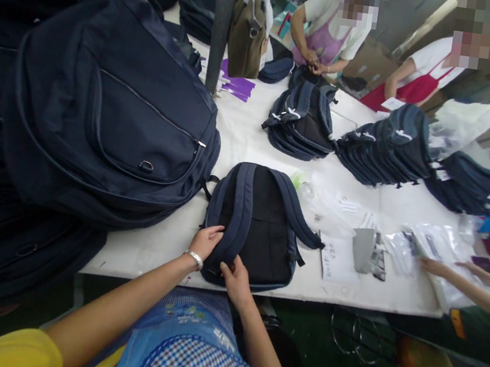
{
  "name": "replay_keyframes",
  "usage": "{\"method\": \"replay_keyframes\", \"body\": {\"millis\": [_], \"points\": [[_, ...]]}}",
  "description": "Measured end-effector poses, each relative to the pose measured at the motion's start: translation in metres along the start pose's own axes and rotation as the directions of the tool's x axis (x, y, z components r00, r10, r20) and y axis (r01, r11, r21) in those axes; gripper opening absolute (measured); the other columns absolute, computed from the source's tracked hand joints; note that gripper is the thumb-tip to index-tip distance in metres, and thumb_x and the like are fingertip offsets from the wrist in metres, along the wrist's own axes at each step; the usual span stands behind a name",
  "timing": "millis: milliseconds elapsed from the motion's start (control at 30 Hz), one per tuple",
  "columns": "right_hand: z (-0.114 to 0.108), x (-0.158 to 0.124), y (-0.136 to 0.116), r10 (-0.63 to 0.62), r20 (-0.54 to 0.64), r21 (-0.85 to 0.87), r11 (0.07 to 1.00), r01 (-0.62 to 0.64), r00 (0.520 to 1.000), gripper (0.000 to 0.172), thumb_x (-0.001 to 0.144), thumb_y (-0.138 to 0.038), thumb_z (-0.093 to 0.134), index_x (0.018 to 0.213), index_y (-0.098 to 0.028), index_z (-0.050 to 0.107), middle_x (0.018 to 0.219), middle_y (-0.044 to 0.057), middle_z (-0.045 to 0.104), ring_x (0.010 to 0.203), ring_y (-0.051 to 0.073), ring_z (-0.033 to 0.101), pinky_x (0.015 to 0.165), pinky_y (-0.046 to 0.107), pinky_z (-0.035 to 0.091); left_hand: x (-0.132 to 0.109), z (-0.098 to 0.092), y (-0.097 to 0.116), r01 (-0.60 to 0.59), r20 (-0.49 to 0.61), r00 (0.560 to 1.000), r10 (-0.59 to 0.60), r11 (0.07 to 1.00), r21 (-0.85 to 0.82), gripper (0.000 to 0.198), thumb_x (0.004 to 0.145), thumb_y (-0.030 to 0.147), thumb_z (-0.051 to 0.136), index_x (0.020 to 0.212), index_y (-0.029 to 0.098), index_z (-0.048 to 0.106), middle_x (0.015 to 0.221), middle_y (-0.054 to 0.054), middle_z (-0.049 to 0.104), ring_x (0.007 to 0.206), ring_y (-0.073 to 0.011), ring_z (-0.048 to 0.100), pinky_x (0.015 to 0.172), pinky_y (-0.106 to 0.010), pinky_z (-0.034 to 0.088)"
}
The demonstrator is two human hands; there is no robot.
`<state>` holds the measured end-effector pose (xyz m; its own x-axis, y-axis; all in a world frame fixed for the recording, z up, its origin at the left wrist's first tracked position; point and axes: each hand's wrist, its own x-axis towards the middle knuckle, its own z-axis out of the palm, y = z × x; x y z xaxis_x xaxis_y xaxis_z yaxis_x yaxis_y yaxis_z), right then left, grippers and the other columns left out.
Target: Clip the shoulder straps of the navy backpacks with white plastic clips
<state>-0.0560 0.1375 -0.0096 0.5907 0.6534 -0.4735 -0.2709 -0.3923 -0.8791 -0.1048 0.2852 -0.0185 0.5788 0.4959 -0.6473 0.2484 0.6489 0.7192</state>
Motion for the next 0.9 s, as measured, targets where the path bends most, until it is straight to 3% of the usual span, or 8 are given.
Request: {"method": "replay_keyframes", "body": {"millis": [67,200,333,433,633,733,833,900], "points": [[0.000,0.003,0.003,-0.010,0.003,0.020,1.000,0.010,1.000,0.047,0.074,-0.028,0.063,0.119,-0.025,0.053,0.094,0.003,0.065,0.076,0.018,0.058,0.061,0.027,0.046,0.005,0.002,0.005,-0.008,0.028,1.000,0.007,1.000,0.022,0.045,0.070,0.031,0.070,0.110,0.013,0.063,0.088,-0.011,0.074,0.081,-0.0208,0.068,0.075,-0.030,0.053],[0.005,0.007,0.007,0.051,-0.004,0.014,0.999,-0.051,0.999,0.047,0.072,-0.030,0.066,0.117,-0.024,0.054,0.084,0.001,0.065,0.062,0.014,0.055,0.053,0.024,0.044,0.008,0.003,0.012,0.012,0.024,1.000,-0.013,0.998,0.067,0.048,0.065,0.031,0.073,0.108,0.013,0.061,0.085,-0.010,0.073,0.069,-0.0176,0.067,0.065,-0.028,0.053],[0.011,0.005,-0.002,0.118,-0.039,0.101,0.988,-0.113,0.992,0.035,0.078,-0.044,0.060,0.104,-0.021,0.062,0.073,-0.001,0.063,0.051,0.009,0.047,0.050,0.022,0.040,0.007,0.002,0.013,-0.004,0.084,0.996,0.002,1.000,0.024,0.051,0.062,0.029,0.076,0.108,0.013,0.060,0.097,-0.013,0.071,0.080,-0.0197,0.067,0.073,-0.030,0.053],[0.012,0.001,-0.013,0.145,0.007,0.278,0.950,-0.141,0.989,0.039,0.079,-0.050,0.059,0.103,-0.020,0.063,0.077,0.001,0.065,0.056,0.010,0.052,0.053,0.022,0.041,0.001,0.002,0.009,-0.034,0.107,0.994,0.036,0.999,-0.025,0.053,0.065,0.027,0.074,0.114,0.014,0.058,0.103,-0.013,0.070,0.089,-0.0205,0.066,0.081,-0.031,0.052],[0.005,-0.004,-0.023,0.148,0.129,0.519,0.832,-0.194,0.981,0.040,0.076,-0.047,0.064,0.104,-0.018,0.063,0.092,0.007,0.069,0.081,0.019,0.065,0.071,0.031,0.050,-0.014,-0.006,0.001,0.089,-0.078,0.992,-0.095,0.993,-0.077,0.055,0.069,0.022,0.073,0.120,0.022,0.054,0.126,-0.014,0.057,0.100,-0.0180,0.063,0.073,-0.022,0.052],[0.005,-0.005,-0.021,0.154,0.141,0.503,0.840,-0.204,0.978,0.040,0.077,-0.046,0.063,0.107,-0.019,0.061,0.092,0.006,0.069,0.082,0.020,0.065,0.071,0.033,0.052,-0.011,-0.007,0.004,0.080,-0.104,0.992,-0.073,0.995,0.059,0.054,0.069,0.025,0.073,0.119,0.019,0.055,0.124,-0.017,0.058,0.092,-0.0172,0.065,0.062,-0.018,0.051],[0.007,-0.005,-0.019,0.120,0.114,0.471,0.867,-0.160,0.986,0.040,0.078,-0.046,0.063,0.109,-0.021,0.059,0.086,0.004,0.069,0.079,0.020,0.065,0.068,0.034,0.053,0.000,-0.005,0.010,-0.003,-0.026,1.000,0.011,0.962,0.273,0.055,0.064,0.025,0.075,0.116,0.017,0.058,0.107,-0.015,0.067,0.074,-0.0164,0.066,0.053,-0.020,0.050],[0.007,-0.005,-0.017,0.086,0.100,0.452,0.884,-0.122,0.991,0.039,0.078,-0.046,0.063,0.108,-0.021,0.060,0.083,0.003,0.068,0.078,0.020,0.065,0.069,0.035,0.053,0.010,-0.003,0.013,-0.079,0.037,0.997,0.070,0.927,0.366,0.051,0.060,0.022,0.076,0.109,0.017,0.063,0.092,-0.011,0.071,0.069,-0.0171,0.066,0.057,-0.023,0.051]]}}
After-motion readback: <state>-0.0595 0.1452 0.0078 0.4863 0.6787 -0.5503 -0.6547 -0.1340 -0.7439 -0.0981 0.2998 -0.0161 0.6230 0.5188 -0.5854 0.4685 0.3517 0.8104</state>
